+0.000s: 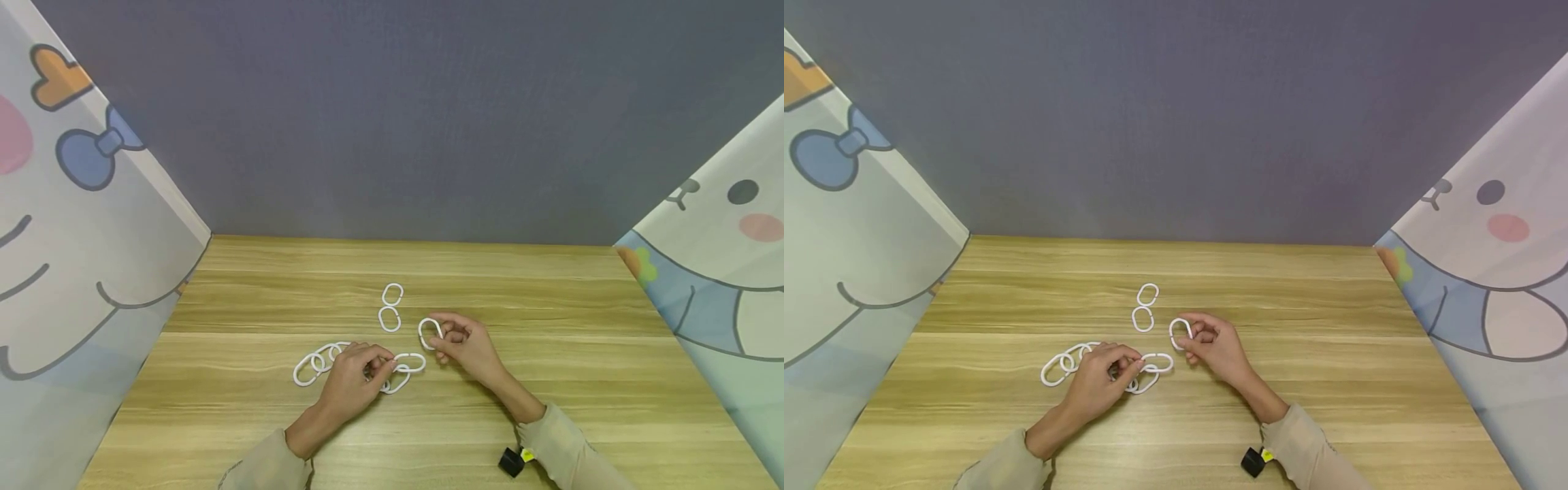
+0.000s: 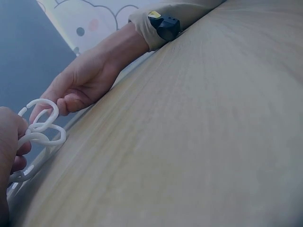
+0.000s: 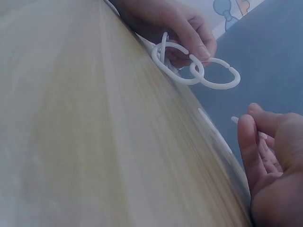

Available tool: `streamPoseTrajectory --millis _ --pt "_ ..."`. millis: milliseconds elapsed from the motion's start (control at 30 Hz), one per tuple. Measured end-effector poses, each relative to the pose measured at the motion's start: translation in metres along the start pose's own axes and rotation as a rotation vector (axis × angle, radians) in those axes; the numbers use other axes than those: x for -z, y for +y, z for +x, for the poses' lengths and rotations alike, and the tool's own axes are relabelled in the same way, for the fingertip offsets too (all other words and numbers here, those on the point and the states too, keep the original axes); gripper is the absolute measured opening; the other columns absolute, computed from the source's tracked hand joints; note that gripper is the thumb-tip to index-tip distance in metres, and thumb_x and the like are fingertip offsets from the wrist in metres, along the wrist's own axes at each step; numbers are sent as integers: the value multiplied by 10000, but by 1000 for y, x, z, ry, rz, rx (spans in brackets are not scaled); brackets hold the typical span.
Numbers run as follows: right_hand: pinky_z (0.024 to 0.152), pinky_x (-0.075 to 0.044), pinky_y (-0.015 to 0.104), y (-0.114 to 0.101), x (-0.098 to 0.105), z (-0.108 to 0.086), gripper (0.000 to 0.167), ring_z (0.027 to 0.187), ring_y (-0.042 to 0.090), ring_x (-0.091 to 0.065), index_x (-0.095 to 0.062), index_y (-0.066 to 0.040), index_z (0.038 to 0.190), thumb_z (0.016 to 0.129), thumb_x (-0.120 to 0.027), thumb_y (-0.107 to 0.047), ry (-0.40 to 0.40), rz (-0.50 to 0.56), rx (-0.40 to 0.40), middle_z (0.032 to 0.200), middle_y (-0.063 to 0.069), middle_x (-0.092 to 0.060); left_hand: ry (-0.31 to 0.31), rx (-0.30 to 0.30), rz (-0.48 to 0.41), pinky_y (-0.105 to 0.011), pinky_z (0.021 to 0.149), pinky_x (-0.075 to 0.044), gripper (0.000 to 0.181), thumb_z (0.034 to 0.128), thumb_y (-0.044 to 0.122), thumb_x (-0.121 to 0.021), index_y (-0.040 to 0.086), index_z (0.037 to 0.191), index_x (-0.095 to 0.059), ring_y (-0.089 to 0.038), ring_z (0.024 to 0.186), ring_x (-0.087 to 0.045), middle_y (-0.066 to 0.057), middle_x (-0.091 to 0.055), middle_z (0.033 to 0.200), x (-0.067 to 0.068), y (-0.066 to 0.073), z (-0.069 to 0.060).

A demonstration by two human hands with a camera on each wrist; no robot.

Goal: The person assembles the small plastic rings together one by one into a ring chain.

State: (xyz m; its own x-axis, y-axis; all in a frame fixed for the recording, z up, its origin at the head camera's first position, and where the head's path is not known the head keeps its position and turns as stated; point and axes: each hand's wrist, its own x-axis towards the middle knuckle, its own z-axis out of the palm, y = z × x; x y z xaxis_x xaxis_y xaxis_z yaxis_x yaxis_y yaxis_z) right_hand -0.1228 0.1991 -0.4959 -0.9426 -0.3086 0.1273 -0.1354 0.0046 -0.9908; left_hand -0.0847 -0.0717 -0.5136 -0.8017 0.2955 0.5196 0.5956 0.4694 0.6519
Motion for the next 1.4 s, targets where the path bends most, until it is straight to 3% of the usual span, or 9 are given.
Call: streamPoseTrajectory --millis 233,500,667,900,1133,1400 --pt "765 -672 309 4 2 0 515 863 143 -796 -505 182 1477 1007 -712 136 -50 143 43 1039 94 -718 12 10 4 -277 730 -513 65 939 110 -887 135 952 -829 35 706 -530 154 -627 710 0 -1 0" --pt "786 -671 310 2 2 -1 582 896 158 -813 -464 141 1529 1009 -725 114 -173 297 83 1052 75 -719 27 10 11 -277 720 -511 69 933 118 -891 138 951 -828 38 706 -531 152 -629 706 1 0 1" --pt "762 -664 282 0 0 -2 612 874 151 -815 -487 121 1564 1003 -731 113 -236 297 81 1023 50 -708 24 19 10 -278 718 -511 65 936 114 -888 137 950 -828 39 706 -531 155 -629 703 1 0 1" --pt "751 -662 274 -1 -2 -3 629 869 158 -815 -434 214 1533 983 -728 136 -300 274 68 1026 150 -700 22 33 1 -277 719 -510 75 932 113 -894 143 951 -828 46 708 -526 169 -625 698 1 2 2" --pt "761 -664 281 -2 -4 -5 667 874 162 -816 -384 257 1524 989 -752 104 -350 265 26 1022 103 -705 30 26 12 -278 717 -508 88 920 106 -905 141 942 -827 38 707 -527 163 -620 694 0 1 2" --pt "779 -668 294 2 -5 -5 655 883 160 -811 -359 284 1511 977 -717 159 -401 280 55 1035 71 -698 40 3 6 -268 701 -502 97 915 81 -903 133 941 -826 32 699 -525 154 -622 696 0 0 2"
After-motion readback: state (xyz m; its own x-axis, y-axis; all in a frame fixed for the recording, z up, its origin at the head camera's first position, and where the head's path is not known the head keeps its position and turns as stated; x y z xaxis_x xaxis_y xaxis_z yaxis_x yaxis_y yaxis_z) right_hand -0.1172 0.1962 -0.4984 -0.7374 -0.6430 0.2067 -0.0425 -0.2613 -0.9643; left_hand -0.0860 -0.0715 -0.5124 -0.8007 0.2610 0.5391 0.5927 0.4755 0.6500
